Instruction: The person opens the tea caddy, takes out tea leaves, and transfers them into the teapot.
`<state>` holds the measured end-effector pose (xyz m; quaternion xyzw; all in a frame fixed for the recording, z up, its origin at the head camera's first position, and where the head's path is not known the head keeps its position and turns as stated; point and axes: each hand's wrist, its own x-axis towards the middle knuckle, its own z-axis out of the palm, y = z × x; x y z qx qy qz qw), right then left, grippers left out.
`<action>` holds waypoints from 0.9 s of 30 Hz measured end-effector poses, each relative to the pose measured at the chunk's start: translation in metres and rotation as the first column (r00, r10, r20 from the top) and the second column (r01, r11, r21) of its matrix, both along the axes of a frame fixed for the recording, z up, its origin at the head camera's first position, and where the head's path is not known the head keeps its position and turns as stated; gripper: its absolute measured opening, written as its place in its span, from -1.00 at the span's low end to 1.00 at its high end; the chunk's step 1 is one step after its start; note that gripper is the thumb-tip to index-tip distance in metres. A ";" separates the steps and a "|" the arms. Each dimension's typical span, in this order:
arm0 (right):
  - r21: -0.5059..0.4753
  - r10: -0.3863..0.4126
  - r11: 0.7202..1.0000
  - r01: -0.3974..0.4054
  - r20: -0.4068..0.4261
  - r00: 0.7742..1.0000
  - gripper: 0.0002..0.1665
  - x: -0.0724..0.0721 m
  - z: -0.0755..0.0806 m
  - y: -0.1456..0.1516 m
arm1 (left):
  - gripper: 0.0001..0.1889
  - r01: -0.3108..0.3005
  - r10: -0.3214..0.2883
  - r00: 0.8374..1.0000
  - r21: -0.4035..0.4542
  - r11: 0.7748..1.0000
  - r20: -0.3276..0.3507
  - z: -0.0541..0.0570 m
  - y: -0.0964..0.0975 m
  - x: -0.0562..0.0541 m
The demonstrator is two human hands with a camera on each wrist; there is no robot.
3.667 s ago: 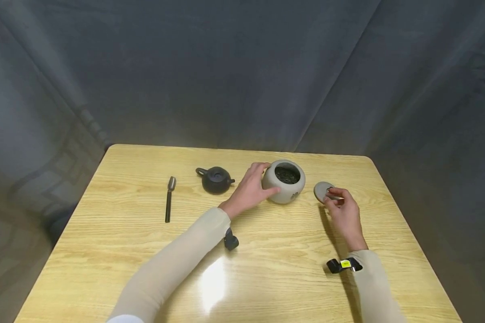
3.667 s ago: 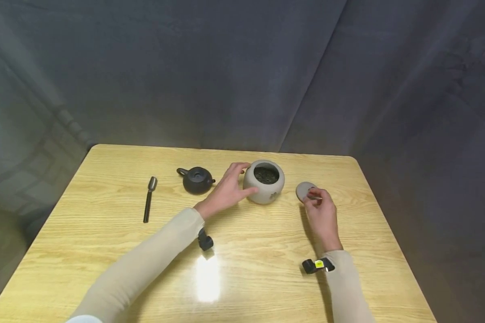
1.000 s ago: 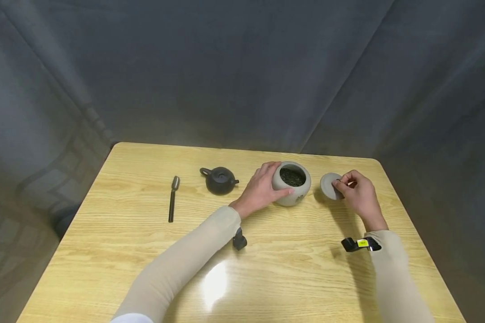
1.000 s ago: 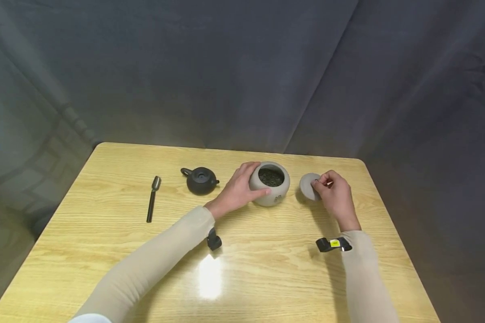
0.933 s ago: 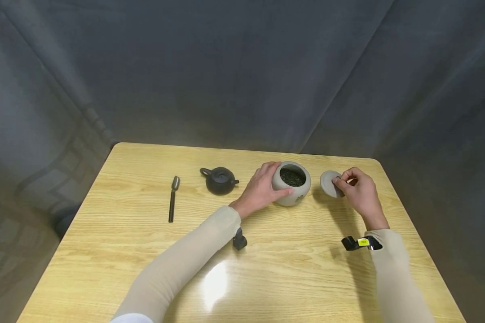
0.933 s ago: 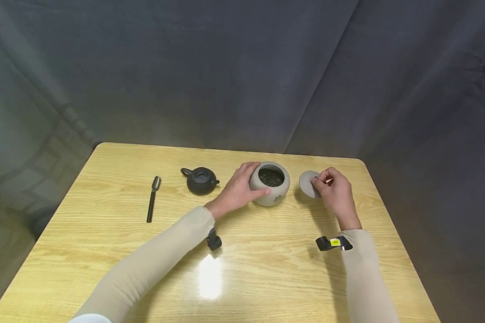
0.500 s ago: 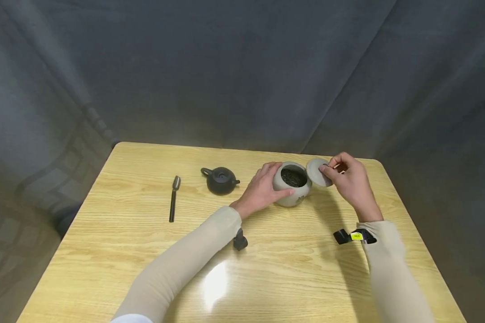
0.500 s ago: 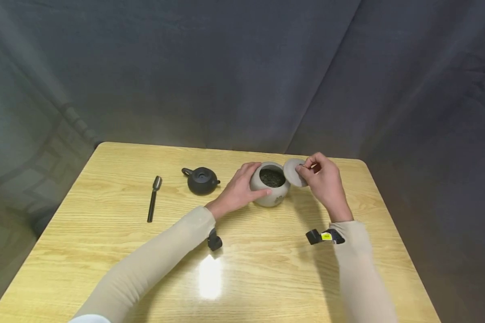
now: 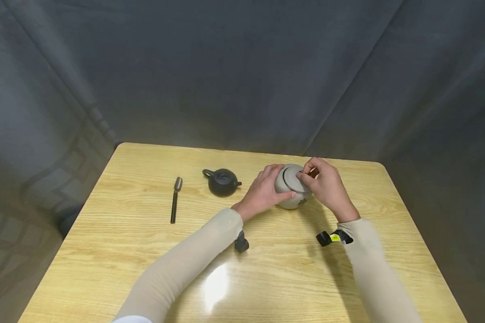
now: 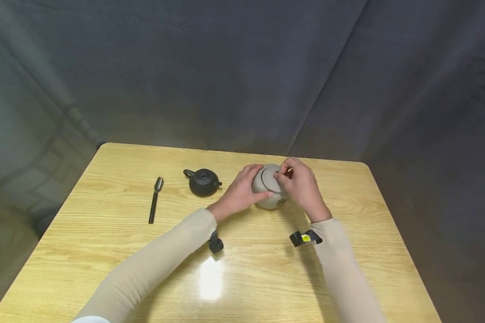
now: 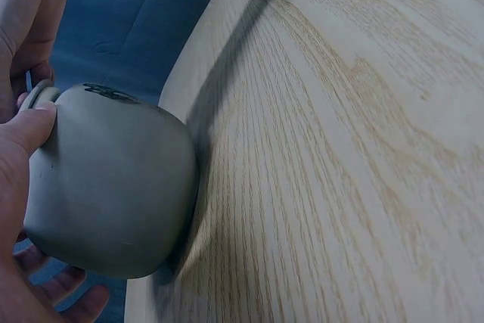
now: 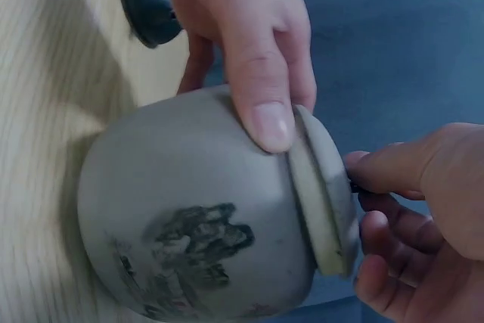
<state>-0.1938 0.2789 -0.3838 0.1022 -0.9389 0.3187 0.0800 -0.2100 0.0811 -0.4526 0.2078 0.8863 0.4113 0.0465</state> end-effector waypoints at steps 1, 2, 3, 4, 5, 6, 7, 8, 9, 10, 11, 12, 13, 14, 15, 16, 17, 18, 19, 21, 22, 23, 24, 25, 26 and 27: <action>0.020 0.004 1.000 -0.004 -0.011 1.000 -0.81 0.000 -0.001 -0.001 | -0.02 0.000 0.000 1.000 -0.002 1.000 0.001 0.000 0.000 0.000; 0.033 0.006 0.999 -0.005 -0.021 1.000 -0.81 0.000 -0.001 -0.003 | -0.02 0.001 -0.001 1.000 -0.001 1.000 0.001 0.000 0.000 0.000; 0.040 0.007 0.999 -0.006 -0.032 0.999 -0.80 0.000 -0.002 -0.004 | -0.02 0.000 0.000 1.000 -0.001 1.000 -0.002 0.000 0.001 0.000; 0.044 0.005 0.999 -0.003 -0.041 0.999 -0.80 0.000 -0.002 -0.005 | -0.02 0.000 0.000 1.000 0.000 1.000 -0.004 0.000 0.001 0.000; 0.049 0.004 0.999 -0.001 -0.049 0.999 -0.80 0.000 -0.003 -0.006 | -0.02 0.000 0.000 1.000 0.000 1.000 -0.005 0.000 0.001 0.000; 0.051 0.003 0.999 0.000 -0.055 0.998 -0.80 0.000 -0.003 -0.006 | -0.01 0.001 -0.001 1.000 0.001 1.000 -0.006 0.000 0.000 0.000; 0.052 0.001 0.999 0.002 -0.062 0.998 -0.80 -0.001 -0.004 -0.007 | -0.02 0.001 -0.001 1.000 0.001 1.000 -0.005 0.000 0.000 0.000; 0.049 -0.003 0.999 0.006 -0.068 0.998 -0.80 -0.001 -0.005 -0.007 | -0.02 0.001 -0.001 1.000 0.003 1.000 -0.005 -0.001 0.000 0.000; 0.047 -0.006 0.999 0.010 -0.075 0.997 -0.80 -0.001 -0.006 -0.008 | -0.02 0.002 -0.002 1.000 0.005 1.000 -0.003 -0.001 0.000 0.000; 0.043 -0.010 0.999 0.014 -0.082 0.997 -0.80 -0.001 -0.006 -0.008 | -0.02 0.004 -0.004 1.000 0.007 1.000 0.000 -0.001 0.000 0.000; 0.037 -0.012 0.999 0.015 -0.089 0.996 -0.79 0.000 -0.007 -0.008 | -0.02 0.005 -0.005 1.000 0.006 1.000 0.000 -0.001 0.000 0.000; 0.029 -0.014 0.999 0.017 -0.099 0.995 -0.79 0.000 -0.008 -0.009 | -0.02 0.006 -0.006 1.000 0.009 1.000 0.002 -0.001 -0.001 0.000; 0.021 -0.015 1.000 0.018 -0.113 0.993 -0.79 0.000 -0.009 -0.009 | -0.02 0.007 -0.007 1.000 0.011 1.000 0.002 -0.001 -0.001 0.000; 0.014 -0.016 1.000 0.018 -0.127 0.992 -0.79 0.000 -0.010 -0.010 | -0.02 0.007 -0.007 1.000 0.012 1.000 0.003 -0.001 -0.001 0.000; 0.009 -0.015 1.000 0.016 -0.145 0.989 -0.79 0.000 -0.012 -0.010 | -0.02 0.007 -0.007 1.000 0.012 1.000 0.004 0.000 -0.001 0.000; 0.003 -0.015 1.000 0.016 -0.162 0.987 -0.78 0.000 -0.014 -0.011 | -0.02 0.006 -0.006 1.000 0.011 1.000 0.004 0.000 -0.002 -0.001; 0.000 -0.015 1.000 0.016 -0.178 0.984 -0.78 0.000 -0.015 -0.012 | -0.02 0.005 -0.005 1.000 0.011 1.000 0.004 0.000 -0.002 -0.001; -0.005 -0.016 1.000 0.015 -0.194 0.981 -0.78 -0.001 -0.017 -0.012 | -0.02 0.004 -0.004 1.000 0.011 1.000 0.005 0.000 -0.002 -0.001; -0.007 -0.017 1.000 0.016 -0.206 0.978 -0.79 -0.001 -0.019 -0.013 | -0.02 0.002 -0.002 1.000 0.008 1.000 0.005 0.000 -0.002 -0.001; -0.011 -0.020 1.000 0.018 -0.223 0.975 -0.80 -0.003 -0.023 -0.014 | -0.01 0.000 0.000 1.000 0.004 1.000 0.005 0.000 -0.001 -0.001; -0.014 -0.023 1.000 0.021 -0.226 0.974 -0.80 -0.003 -0.025 -0.014 | -0.01 -0.001 0.000 1.000 0.003 1.000 0.006 0.000 -0.001 -0.001; -0.015 -0.024 1.000 0.021 -0.229 0.973 -0.81 -0.003 -0.026 -0.014 | 0.00 0.001 -0.001 1.000 0.003 1.000 0.006 0.000 -0.001 -0.001; -0.013 -0.024 1.000 0.022 -0.231 0.973 -0.81 -0.003 -0.027 -0.015 | 0.00 0.002 -0.002 1.000 0.002 1.000 0.007 0.000 -0.001 -0.001; -0.003 -0.022 1.000 0.022 -0.238 0.971 -0.82 -0.003 -0.029 -0.015 | 0.00 0.003 -0.003 1.000 0.001 1.000 0.007 0.001 -0.001 -0.001; 0.004 -0.016 1.000 0.018 -0.247 0.969 -0.82 -0.003 -0.029 -0.015 | 0.00 0.003 -0.003 1.000 0.001 1.000 0.007 0.001 -0.001 -0.001; 0.012 -0.013 1.000 0.016 -0.254 0.967 -0.82 -0.003 -0.030 -0.016 | 0.00 0.003 -0.003 1.000 0.003 1.000 0.007 0.001 -0.001 -0.001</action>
